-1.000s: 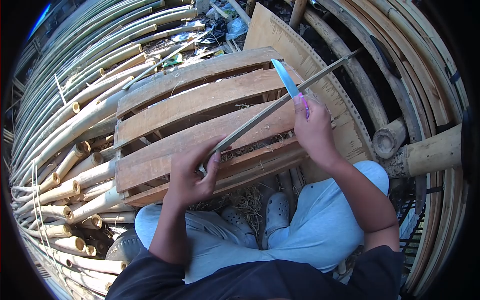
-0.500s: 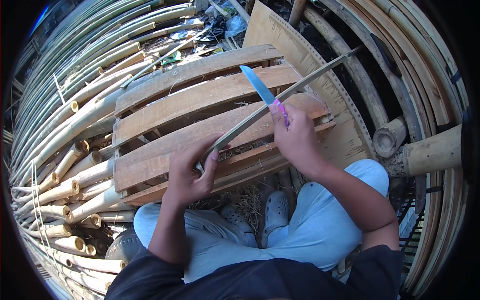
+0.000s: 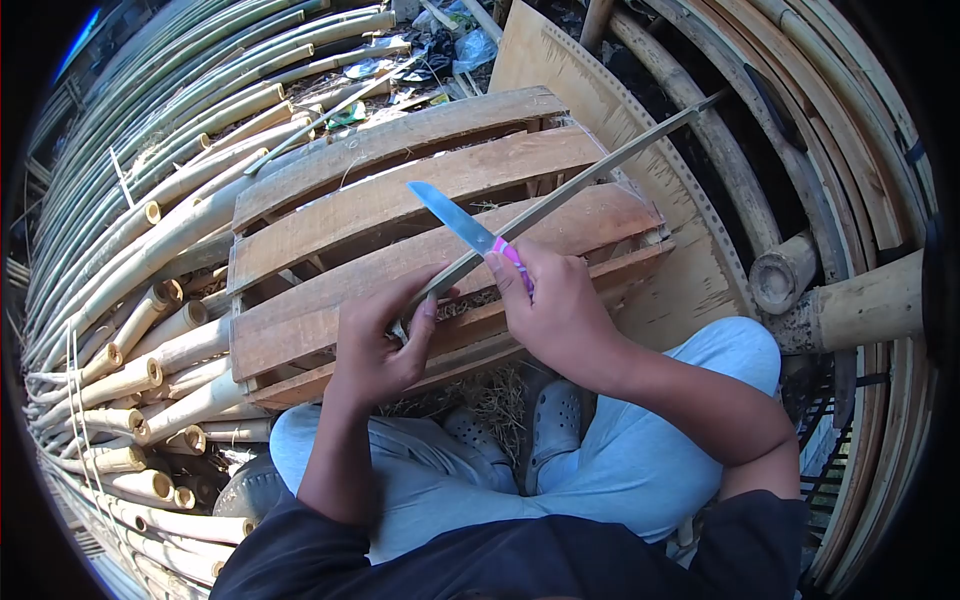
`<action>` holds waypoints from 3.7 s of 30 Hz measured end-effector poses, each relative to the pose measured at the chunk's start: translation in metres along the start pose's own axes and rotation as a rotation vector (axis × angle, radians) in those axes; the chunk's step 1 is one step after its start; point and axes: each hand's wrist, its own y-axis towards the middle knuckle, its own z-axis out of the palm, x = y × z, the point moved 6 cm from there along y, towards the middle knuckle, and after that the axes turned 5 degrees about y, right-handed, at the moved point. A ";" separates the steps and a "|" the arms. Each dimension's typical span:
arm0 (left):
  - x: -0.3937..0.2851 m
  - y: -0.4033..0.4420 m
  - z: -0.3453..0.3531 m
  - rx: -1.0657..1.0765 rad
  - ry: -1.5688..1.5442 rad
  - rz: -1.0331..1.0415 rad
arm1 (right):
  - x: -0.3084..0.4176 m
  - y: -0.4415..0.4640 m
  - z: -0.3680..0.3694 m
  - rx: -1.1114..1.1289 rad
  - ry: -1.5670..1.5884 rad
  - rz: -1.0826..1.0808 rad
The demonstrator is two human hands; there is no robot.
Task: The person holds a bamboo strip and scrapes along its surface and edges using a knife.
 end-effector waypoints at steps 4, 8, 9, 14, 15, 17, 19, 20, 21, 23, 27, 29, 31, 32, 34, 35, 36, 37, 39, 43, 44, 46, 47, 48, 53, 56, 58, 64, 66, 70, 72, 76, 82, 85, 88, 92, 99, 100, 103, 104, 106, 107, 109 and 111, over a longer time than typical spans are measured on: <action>-0.004 0.000 -0.002 0.022 -0.004 -0.025 | -0.011 0.013 -0.021 0.011 -0.026 0.075; -0.004 -0.001 0.000 0.026 -0.021 -0.022 | -0.013 0.009 -0.020 -0.063 -0.032 0.099; -0.003 -0.001 0.000 0.034 -0.024 -0.049 | -0.009 0.005 -0.011 -0.030 -0.026 0.065; -0.001 0.000 -0.002 0.004 -0.026 -0.015 | 0.009 0.007 -0.016 0.188 0.035 0.026; -0.003 0.000 -0.002 0.000 -0.013 -0.005 | 0.009 0.013 -0.033 0.260 0.002 0.078; -0.002 0.000 -0.003 -0.002 -0.020 -0.028 | 0.002 0.018 -0.073 0.448 0.026 0.082; 0.000 -0.001 -0.003 -0.007 -0.026 -0.049 | -0.012 0.001 -0.106 0.710 0.201 0.513; 0.001 0.000 -0.004 -0.015 -0.038 -0.057 | -0.026 0.001 -0.120 0.713 0.201 0.509; 0.003 0.000 -0.004 -0.022 -0.051 -0.066 | -0.036 -0.001 -0.126 0.841 0.098 0.364; 0.000 0.000 -0.005 -0.018 -0.036 -0.052 | -0.040 -0.002 -0.123 0.962 -0.002 0.215; -0.004 -0.001 -0.003 -0.026 -0.014 0.011 | -0.042 0.000 -0.095 0.905 -0.103 0.390; -0.002 -0.001 -0.002 -0.029 -0.021 0.020 | -0.037 -0.003 -0.077 0.884 -0.060 0.376; -0.001 -0.002 -0.002 -0.036 -0.027 0.031 | -0.025 -0.006 -0.061 0.807 -0.134 0.175; 0.000 -0.002 -0.001 -0.038 -0.036 0.030 | -0.024 -0.010 -0.050 0.806 -0.131 0.176; 0.001 -0.002 -0.001 -0.037 -0.045 0.029 | -0.015 -0.012 -0.033 0.702 -0.105 0.028; 0.000 -0.002 -0.001 -0.036 -0.032 0.037 | -0.015 -0.015 -0.025 0.701 -0.103 0.031; 0.000 -0.002 -0.002 -0.036 -0.019 0.045 | -0.010 -0.015 -0.021 0.609 -0.099 -0.041; 0.000 -0.002 -0.002 -0.035 -0.019 0.043 | -0.006 -0.014 -0.018 0.517 -0.094 -0.112; 0.000 -0.001 -0.002 -0.028 -0.018 0.051 | -0.004 -0.018 -0.010 0.457 -0.126 -0.156; 0.000 -0.002 -0.003 -0.018 -0.006 0.047 | 0.005 -0.026 -0.002 0.437 -0.252 -0.210; 0.001 -0.002 -0.003 -0.018 -0.011 0.035 | 0.005 -0.028 0.001 0.489 -0.388 -0.209; 0.001 -0.002 -0.002 -0.016 -0.017 0.023 | 0.007 -0.028 0.000 0.493 -0.408 -0.217; 0.001 -0.002 -0.002 -0.014 -0.017 0.027 | 0.007 -0.027 0.000 0.497 -0.429 -0.227; 0.000 -0.001 -0.002 -0.013 -0.017 0.031 | 0.005 -0.026 0.000 0.496 -0.429 -0.226; -0.002 -0.001 -0.003 -0.006 0.000 0.024 | -0.002 -0.015 -0.019 0.495 -0.433 -0.133; -0.004 -0.001 -0.004 0.010 0.012 0.004 | -0.016 -0.001 -0.050 0.421 -0.438 -0.098; -0.003 -0.001 -0.004 0.023 0.019 -0.014 | -0.029 0.010 -0.078 0.302 -0.552 -0.108; -0.004 -0.001 -0.004 -0.006 0.032 0.062 | -0.029 0.010 -0.111 0.272 -0.580 0.171; -0.002 -0.001 -0.004 0.010 0.023 0.012 | 0.000 0.000 -0.092 0.371 -0.483 0.123; -0.002 -0.001 -0.003 0.001 0.006 0.017 | 0.005 -0.023 -0.047 0.525 -0.397 -0.144; -0.002 -0.002 -0.003 0.005 -0.012 -0.014 | 0.001 -0.023 -0.041 0.578 -0.431 -0.078; 0.000 -0.002 -0.003 0.007 -0.018 -0.013 | -0.021 -0.008 -0.066 0.542 -0.500 -0.136; -0.001 -0.002 -0.003 -0.006 -0.029 0.012 | -0.064 0.018 -0.155 0.268 -0.590 0.476; -0.002 -0.002 -0.004 0.011 -0.010 -0.003 | -0.051 0.018 -0.157 0.165 -0.601 0.437; -0.002 -0.002 -0.004 0.020 0.008 -0.011 | -0.023 0.008 -0.126 0.443 -0.380 0.446; -0.001 -0.003 -0.002 0.013 -0.007 -0.010 | -0.017 -0.002 -0.116 0.606 -0.375 0.025; -0.002 -0.001 -0.003 0.015 -0.022 -0.008 | -0.019 0.002 -0.126 0.695 -0.400 0.190; -0.001 -0.001 -0.002 0.017 -0.021 -0.009 | -0.019 0.003 -0.130 0.650 -0.440 0.213; 0.000 -0.002 -0.002 -0.006 -0.018 0.014 | -0.014 0.005 -0.139 0.587 -0.457 0.245; 0.000 -0.002 -0.002 -0.010 -0.015 0.023 | -0.013 0.004 -0.141 0.589 -0.456 0.246; 0.000 -0.001 -0.002 -0.014 -0.013 0.033 | -0.013 0.004 -0.149 0.509 -0.522 0.230; 0.000 -0.001 -0.002 -0.016 -0.011 0.037 | -0.015 0.004 -0.150 0.510 -0.522 0.230; -0.001 -0.001 -0.002 -0.018 -0.009 0.041 | -0.020 0.007 -0.156 0.442 -0.550 0.215; -0.001 -0.001 -0.002 -0.018 -0.011 0.037 | -0.019 0.008 -0.157 0.479 -0.485 0.187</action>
